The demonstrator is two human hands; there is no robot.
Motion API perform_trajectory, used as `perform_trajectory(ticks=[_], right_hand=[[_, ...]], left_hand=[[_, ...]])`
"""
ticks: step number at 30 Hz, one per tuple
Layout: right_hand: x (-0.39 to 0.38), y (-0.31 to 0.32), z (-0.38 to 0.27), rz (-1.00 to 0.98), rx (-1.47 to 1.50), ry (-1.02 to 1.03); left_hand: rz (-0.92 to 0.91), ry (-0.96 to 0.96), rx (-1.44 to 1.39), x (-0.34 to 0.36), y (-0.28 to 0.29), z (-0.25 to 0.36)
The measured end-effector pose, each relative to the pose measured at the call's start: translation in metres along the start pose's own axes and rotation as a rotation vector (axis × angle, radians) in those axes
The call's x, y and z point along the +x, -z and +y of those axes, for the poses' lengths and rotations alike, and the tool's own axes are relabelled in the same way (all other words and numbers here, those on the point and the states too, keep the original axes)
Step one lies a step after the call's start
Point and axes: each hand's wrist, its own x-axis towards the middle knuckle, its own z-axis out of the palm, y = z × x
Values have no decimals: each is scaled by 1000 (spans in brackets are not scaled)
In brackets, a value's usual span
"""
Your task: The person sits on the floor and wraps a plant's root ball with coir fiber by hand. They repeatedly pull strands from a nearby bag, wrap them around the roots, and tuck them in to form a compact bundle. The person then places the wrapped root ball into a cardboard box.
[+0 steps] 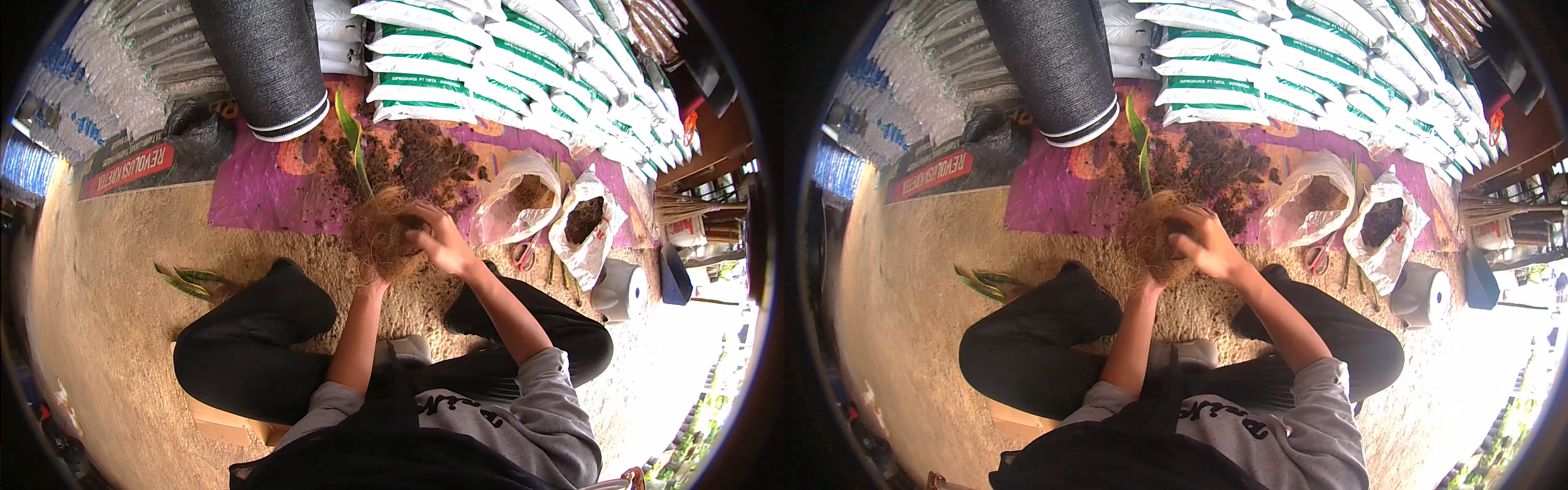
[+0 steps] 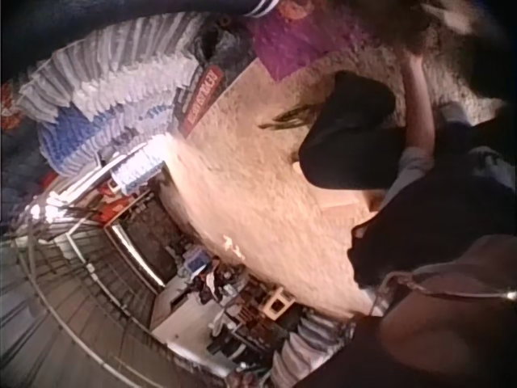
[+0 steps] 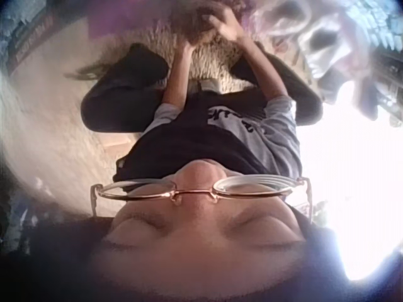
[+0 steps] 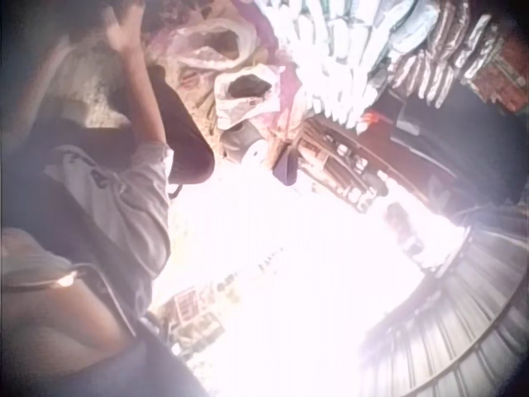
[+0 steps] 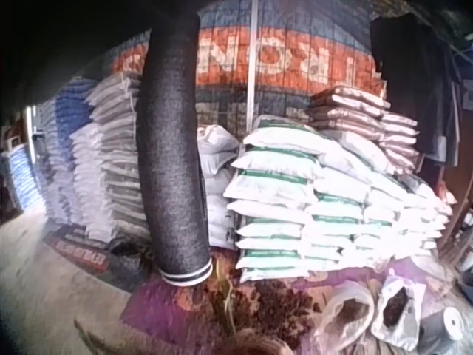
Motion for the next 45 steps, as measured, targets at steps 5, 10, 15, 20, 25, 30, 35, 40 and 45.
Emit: perform_trajectory(ticks=[5, 10, 15, 20, 25, 30, 35, 40, 45], right_hand=[[8, 6, 0, -56, -1, -282], [11, -10, -6, -125, -532, 100], [12, -27, 22, -332, -258, 14], [0, -36, 24, -237, -222, -78], [4, -15, 9, -178, -567, -63], [28, 4, -11, -89, -233, 180], [10, -15, 38, -280, -275, 4], [-7, -29, 28, -265, 19, -80], [-22, -48, 38, -62, 4, -134]], left_hand=[[27, -62, 161, -5, -32, -1], [-158, 46, 5, 0, -50, 8], [-65, 42, -205, -7, -30, 3], [198, -13, 63, -12, -44, 3], [-45, -24, 443, -2, 0, 1], [-255, 178, -280, 11, 13, -9], [-42, 121, -14, 3, -17, -6], [-112, 48, -128, -1, 21, -1], [38, -46, -137, -12, -15, -9]])
